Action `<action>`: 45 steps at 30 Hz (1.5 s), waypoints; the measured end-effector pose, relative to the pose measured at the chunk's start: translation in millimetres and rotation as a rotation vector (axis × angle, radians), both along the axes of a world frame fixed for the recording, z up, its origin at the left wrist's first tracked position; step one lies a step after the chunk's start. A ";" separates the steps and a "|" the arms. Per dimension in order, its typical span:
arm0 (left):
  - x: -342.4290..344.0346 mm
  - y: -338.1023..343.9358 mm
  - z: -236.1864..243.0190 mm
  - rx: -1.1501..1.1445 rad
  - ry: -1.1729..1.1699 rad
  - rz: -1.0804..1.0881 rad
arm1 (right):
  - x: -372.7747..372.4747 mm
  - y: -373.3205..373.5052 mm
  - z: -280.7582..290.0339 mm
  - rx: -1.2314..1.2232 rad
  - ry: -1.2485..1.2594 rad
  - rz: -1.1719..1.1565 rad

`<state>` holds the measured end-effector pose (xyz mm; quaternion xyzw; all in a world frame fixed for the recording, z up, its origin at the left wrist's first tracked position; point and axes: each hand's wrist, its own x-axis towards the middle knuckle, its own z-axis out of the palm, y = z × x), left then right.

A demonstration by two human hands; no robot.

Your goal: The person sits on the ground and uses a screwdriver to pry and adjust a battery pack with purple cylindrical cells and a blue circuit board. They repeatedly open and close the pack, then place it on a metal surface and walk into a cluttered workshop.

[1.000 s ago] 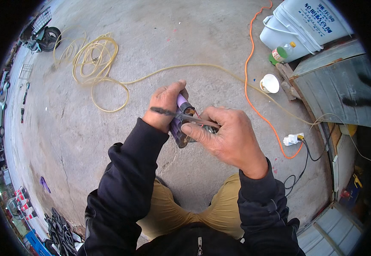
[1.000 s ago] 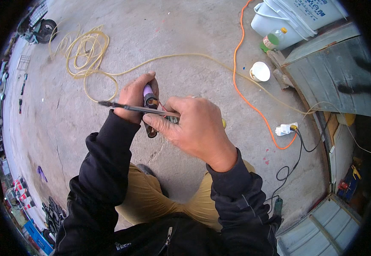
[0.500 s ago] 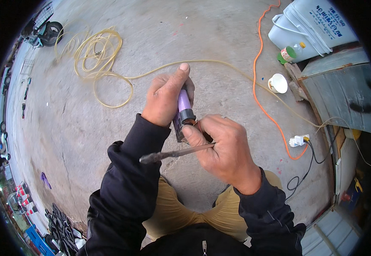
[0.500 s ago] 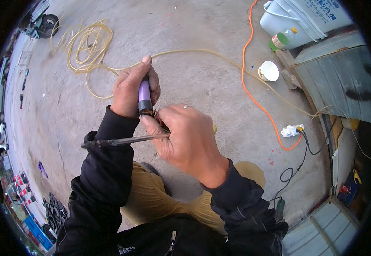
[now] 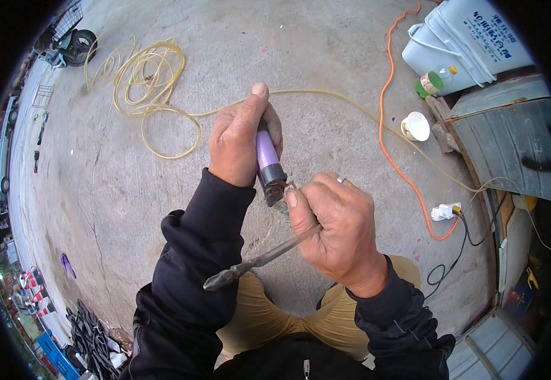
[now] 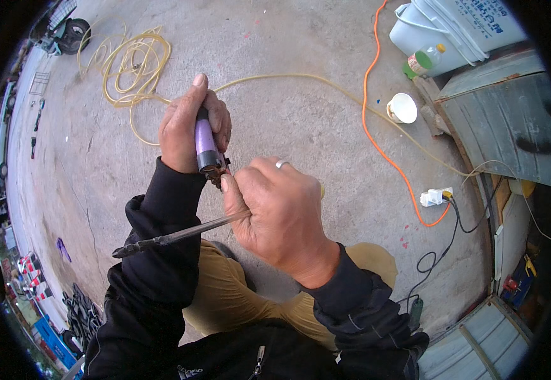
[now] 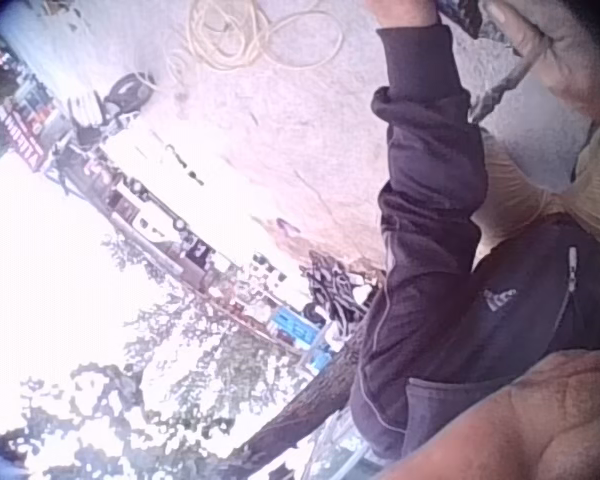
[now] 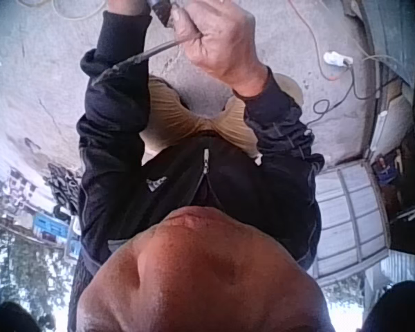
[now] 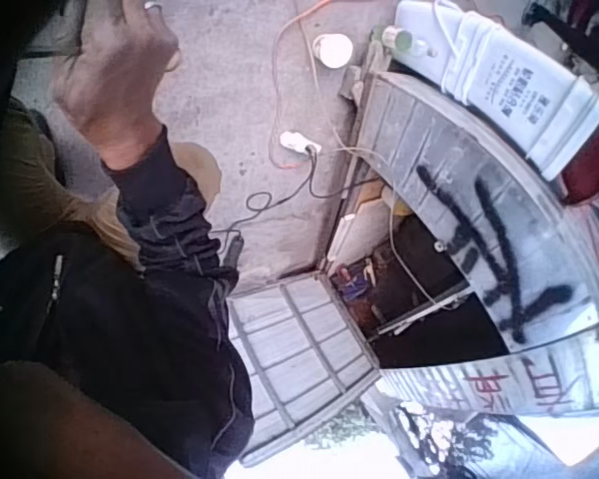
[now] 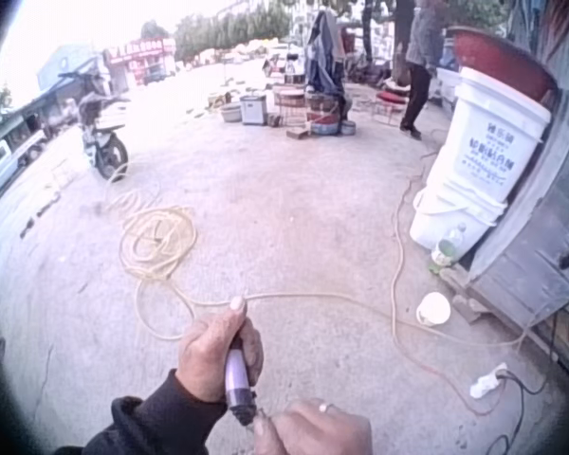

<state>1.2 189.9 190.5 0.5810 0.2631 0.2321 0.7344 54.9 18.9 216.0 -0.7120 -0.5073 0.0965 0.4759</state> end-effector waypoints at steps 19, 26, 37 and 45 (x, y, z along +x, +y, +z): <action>-6.1 -17.9 18.3 0.411 0.056 0.080 | 11.0 -4.6 5.5 0.029 -0.147 -0.090; -8.9 -30.7 23.8 0.464 0.048 0.121 | 7.7 -3.5 0.9 -0.065 -0.279 -0.072; -12.1 -36.9 32.4 0.469 -0.009 0.149 | 8.7 -5.8 7.4 -0.037 -0.290 -0.024; -11.8 -34.3 34.9 0.507 -0.016 0.166 | 7.3 -2.5 6.4 0.047 -0.302 -0.018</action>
